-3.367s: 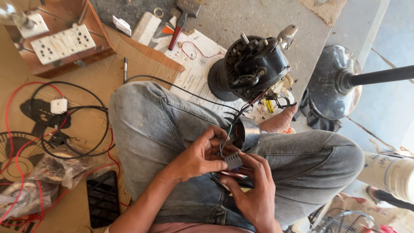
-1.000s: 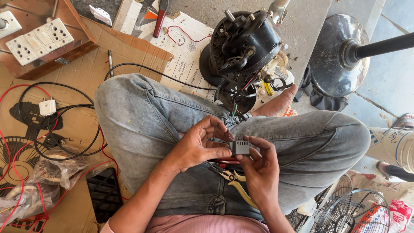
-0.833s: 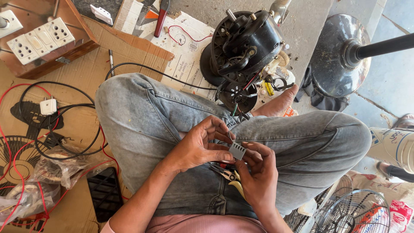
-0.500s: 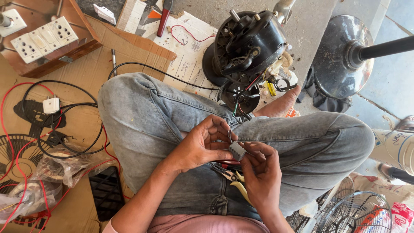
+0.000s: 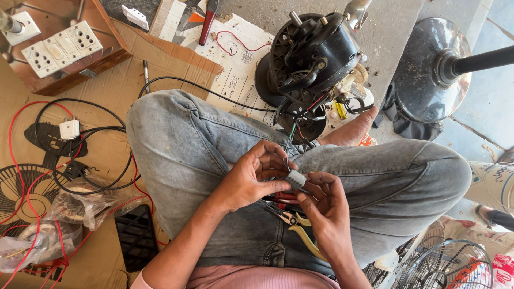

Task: The person sits on the floor and uses pliers to strip and connect wires to electrical components inside a black motor housing component.

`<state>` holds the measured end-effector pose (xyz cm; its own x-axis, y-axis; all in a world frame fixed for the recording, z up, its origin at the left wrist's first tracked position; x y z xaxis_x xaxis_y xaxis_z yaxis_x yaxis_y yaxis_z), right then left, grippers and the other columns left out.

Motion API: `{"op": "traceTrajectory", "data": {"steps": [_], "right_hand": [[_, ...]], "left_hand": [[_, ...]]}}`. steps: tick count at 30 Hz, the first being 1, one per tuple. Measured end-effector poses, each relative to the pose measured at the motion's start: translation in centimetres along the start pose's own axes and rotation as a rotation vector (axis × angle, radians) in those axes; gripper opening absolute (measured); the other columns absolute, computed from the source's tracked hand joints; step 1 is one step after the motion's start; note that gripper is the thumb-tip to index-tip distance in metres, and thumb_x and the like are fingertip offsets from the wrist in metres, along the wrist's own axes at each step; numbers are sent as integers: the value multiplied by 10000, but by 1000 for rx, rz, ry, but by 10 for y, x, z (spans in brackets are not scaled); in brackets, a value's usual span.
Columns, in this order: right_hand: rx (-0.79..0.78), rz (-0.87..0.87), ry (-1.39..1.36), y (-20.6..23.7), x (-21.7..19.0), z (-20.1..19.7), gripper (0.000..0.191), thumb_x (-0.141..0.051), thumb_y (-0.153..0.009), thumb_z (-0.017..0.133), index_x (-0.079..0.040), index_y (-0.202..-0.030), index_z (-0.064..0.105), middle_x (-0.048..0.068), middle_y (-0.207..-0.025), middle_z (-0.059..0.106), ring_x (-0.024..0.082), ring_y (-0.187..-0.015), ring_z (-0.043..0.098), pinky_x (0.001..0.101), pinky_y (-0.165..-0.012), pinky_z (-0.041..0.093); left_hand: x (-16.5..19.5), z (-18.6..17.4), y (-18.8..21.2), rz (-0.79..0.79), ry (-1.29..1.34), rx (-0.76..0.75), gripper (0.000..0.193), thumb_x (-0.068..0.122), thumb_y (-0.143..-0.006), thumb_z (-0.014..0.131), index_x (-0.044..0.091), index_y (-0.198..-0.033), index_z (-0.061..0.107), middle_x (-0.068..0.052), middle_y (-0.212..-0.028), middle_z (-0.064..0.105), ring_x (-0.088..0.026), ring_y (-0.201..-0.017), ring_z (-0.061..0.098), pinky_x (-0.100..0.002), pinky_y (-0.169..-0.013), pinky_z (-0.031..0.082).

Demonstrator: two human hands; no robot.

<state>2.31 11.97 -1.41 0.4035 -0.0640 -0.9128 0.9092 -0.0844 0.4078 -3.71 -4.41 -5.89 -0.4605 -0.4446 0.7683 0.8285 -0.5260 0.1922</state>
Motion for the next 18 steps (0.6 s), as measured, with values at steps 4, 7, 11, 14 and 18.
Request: {"op": "traceTrajectory", "data": {"steps": [4,7,11,14,18], "right_hand": [[10,115,-51,-4,-4,6,410,11,-937,629,7,-1322,491,146,-1199,650,195,-1123,659,341,-936,583],[-2,178,-45,-8,-5,11,414,-21,-951,629,17,-1342,500,160,-1155,693,201,-1075,678,346,-930,585],[-34,237,-88,-12,-1,14,381,-27,-942,610,-1,-1305,497,159,-1102,718,215,-982,725,380,-890,616],[-24,240,-80,-12,4,11,324,1,-927,609,-4,-1231,496,156,-1092,724,221,-950,746,388,-873,636],[-31,143,-59,-14,6,8,291,75,-928,655,32,-1167,496,159,-1057,681,209,-978,714,385,-884,636]], "left_hand": [[2,2,0,41,-77,33,530,13,-800,868,80,-1201,529,-74,-1179,702,-139,-1073,678,-312,-975,585],[4,2,0,51,-125,58,514,50,-791,888,75,-1174,546,-60,-1148,718,-126,-1041,688,-299,-954,595],[9,1,1,70,-135,76,516,64,-786,892,70,-1170,546,-57,-1131,718,-126,-1058,702,-300,-975,601],[11,2,2,79,-166,64,516,59,-799,883,69,-1184,539,-69,-1130,720,-138,-1069,710,-312,-989,600],[10,3,2,72,-143,31,448,13,-879,800,57,-1223,517,-91,-1193,688,-158,-1149,683,-332,-1032,575]]}}
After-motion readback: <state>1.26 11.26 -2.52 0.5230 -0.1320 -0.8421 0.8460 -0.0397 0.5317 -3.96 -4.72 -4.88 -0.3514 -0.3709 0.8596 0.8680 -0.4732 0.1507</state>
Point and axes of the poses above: each hand's wrist, its own y-axis away from the middle knuckle, its own z-axis out of the palm, x = y × z, the point moved 6 cm from there along -y, towards the middle knuckle
